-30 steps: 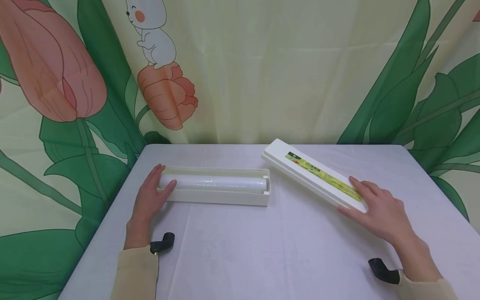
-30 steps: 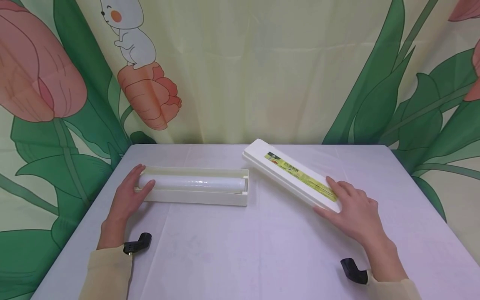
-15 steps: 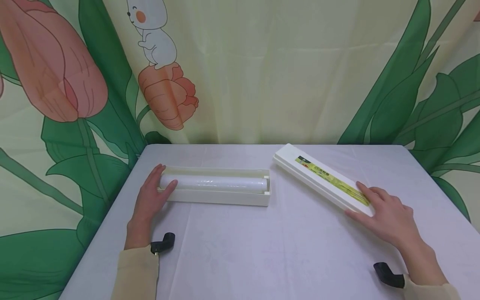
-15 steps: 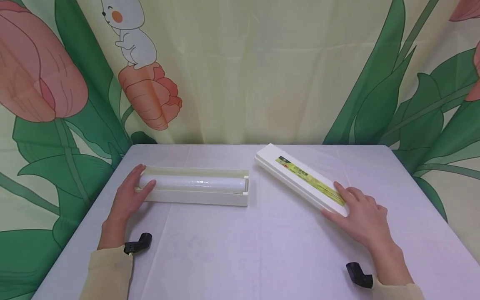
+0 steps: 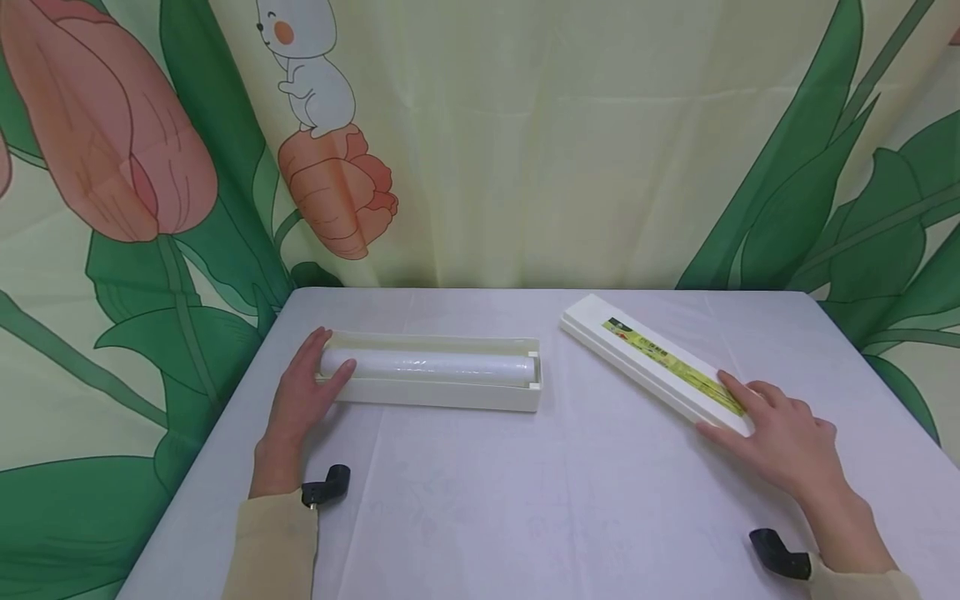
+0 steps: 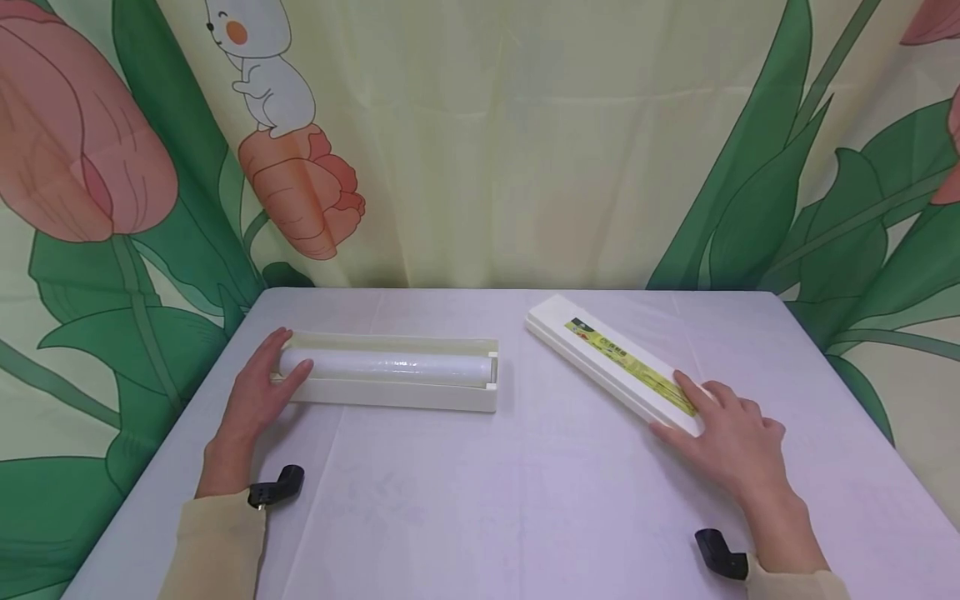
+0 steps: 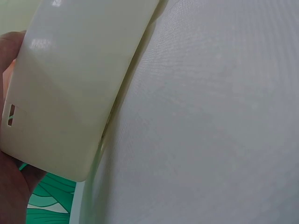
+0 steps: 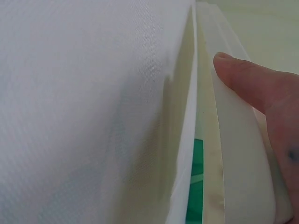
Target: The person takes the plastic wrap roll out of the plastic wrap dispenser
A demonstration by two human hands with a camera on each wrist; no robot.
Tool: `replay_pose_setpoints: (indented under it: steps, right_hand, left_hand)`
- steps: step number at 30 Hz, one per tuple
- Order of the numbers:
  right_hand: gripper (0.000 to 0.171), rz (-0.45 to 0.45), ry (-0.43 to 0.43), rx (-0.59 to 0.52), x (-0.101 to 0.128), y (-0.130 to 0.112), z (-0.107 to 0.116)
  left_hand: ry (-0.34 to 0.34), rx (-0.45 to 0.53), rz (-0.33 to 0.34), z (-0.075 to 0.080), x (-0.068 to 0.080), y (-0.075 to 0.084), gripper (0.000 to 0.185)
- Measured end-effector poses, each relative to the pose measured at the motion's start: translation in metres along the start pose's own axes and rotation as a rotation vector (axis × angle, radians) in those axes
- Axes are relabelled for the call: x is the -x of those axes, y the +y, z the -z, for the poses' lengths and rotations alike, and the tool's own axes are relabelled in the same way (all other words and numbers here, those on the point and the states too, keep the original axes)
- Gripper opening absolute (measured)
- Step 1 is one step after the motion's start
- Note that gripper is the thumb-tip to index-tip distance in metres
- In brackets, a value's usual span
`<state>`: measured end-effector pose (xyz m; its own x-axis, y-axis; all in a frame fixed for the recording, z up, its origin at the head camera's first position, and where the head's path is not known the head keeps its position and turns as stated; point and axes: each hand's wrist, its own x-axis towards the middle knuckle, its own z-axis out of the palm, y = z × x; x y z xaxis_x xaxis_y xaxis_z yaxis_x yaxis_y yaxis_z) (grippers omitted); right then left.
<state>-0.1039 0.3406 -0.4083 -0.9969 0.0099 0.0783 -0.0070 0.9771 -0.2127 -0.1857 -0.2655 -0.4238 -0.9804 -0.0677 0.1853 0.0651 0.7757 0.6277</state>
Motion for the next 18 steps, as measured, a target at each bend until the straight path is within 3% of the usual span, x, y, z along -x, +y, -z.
replay_pose_setpoints:
  steps: [7,18]
  right_hand:
    - [0.095,-0.03,-0.047,0.026,0.002,-0.003,0.001]
    - [0.094,-0.043,-0.214,0.069,0.012,-0.025,0.005]
  left_hand:
    - [-0.001,0.0,0.001,0.001,0.0,0.002,0.077]
    - [-0.007,-0.004,0.012,0.001,0.001,0.002,0.078]
